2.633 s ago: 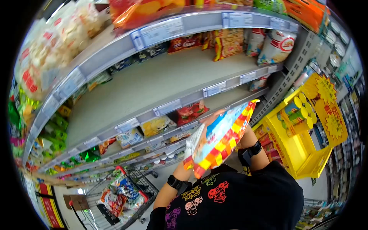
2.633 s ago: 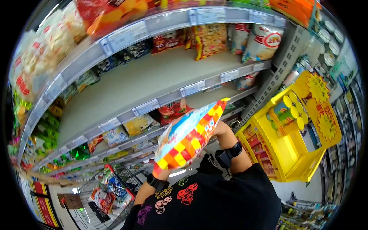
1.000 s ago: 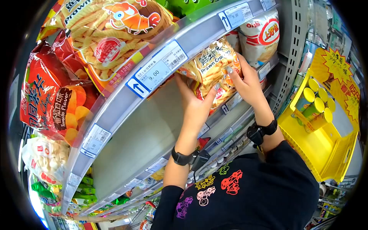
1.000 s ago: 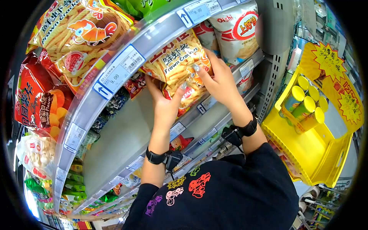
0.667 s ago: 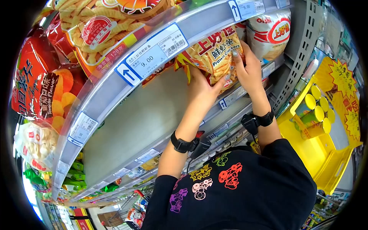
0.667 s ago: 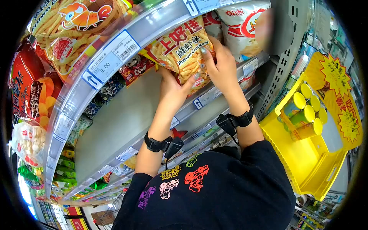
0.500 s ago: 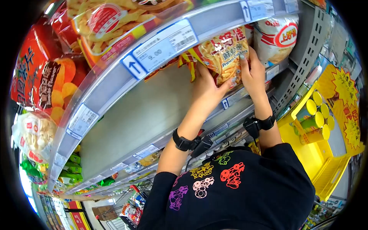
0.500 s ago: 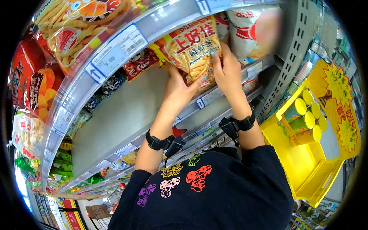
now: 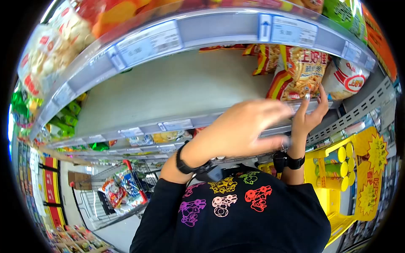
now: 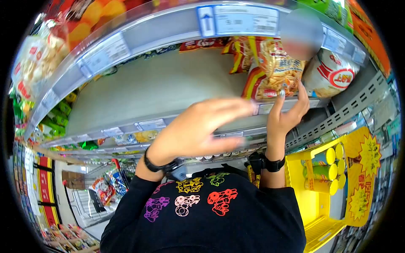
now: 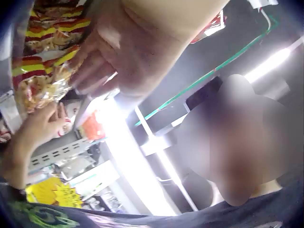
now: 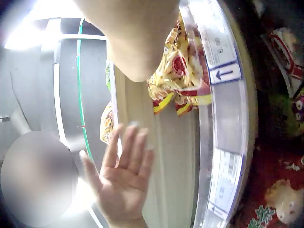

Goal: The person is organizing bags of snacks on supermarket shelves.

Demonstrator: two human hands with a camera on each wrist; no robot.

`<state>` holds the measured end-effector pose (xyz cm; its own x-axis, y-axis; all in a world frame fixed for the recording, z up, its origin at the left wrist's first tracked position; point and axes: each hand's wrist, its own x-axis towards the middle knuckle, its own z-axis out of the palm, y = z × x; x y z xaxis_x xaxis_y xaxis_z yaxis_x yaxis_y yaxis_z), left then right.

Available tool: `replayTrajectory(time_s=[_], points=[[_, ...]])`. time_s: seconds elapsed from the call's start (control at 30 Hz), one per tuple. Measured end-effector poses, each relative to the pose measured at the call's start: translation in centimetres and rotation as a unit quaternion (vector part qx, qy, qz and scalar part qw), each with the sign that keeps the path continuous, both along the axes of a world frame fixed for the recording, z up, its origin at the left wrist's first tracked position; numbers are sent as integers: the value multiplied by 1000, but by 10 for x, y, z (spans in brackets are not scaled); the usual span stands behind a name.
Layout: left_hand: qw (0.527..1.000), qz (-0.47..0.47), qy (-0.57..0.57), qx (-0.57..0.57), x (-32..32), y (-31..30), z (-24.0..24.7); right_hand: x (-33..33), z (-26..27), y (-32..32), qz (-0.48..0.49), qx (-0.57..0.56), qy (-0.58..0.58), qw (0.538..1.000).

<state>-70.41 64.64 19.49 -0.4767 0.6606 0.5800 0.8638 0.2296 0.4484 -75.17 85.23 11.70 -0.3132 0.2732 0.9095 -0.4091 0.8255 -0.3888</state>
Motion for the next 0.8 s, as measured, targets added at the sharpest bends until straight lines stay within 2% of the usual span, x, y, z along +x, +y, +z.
replayTrajectory(time_s=[0.1,0.2,0.27,0.33,0.43,0.57,0.67,0.77,0.8], points=[[956,-238,-49,167,52,-50,37,16,-4,-27,67,6,42,997],[908,-299,-64,287,106,-90,55,29,-10,-69,193,13,48,980],[895,-319,-50,307,133,-110,63,39,-18,-101,259,43,21,965],[895,-296,-37,331,160,-130,64,58,-23,-138,327,48,-16,944],[899,-234,-8,370,204,-145,59,84,-31,-185,431,150,-49,889],[896,-110,39,428,256,-151,46,125,-50,-242,494,248,-58,831],[885,-34,69,460,286,-157,39,158,-66,-275,552,271,-81,784],[876,-4,75,477,312,-177,35,185,-83,-297,605,299,-113,729],[887,-34,53,458,318,-194,33,191,-89,-305,623,311,-124,707]])
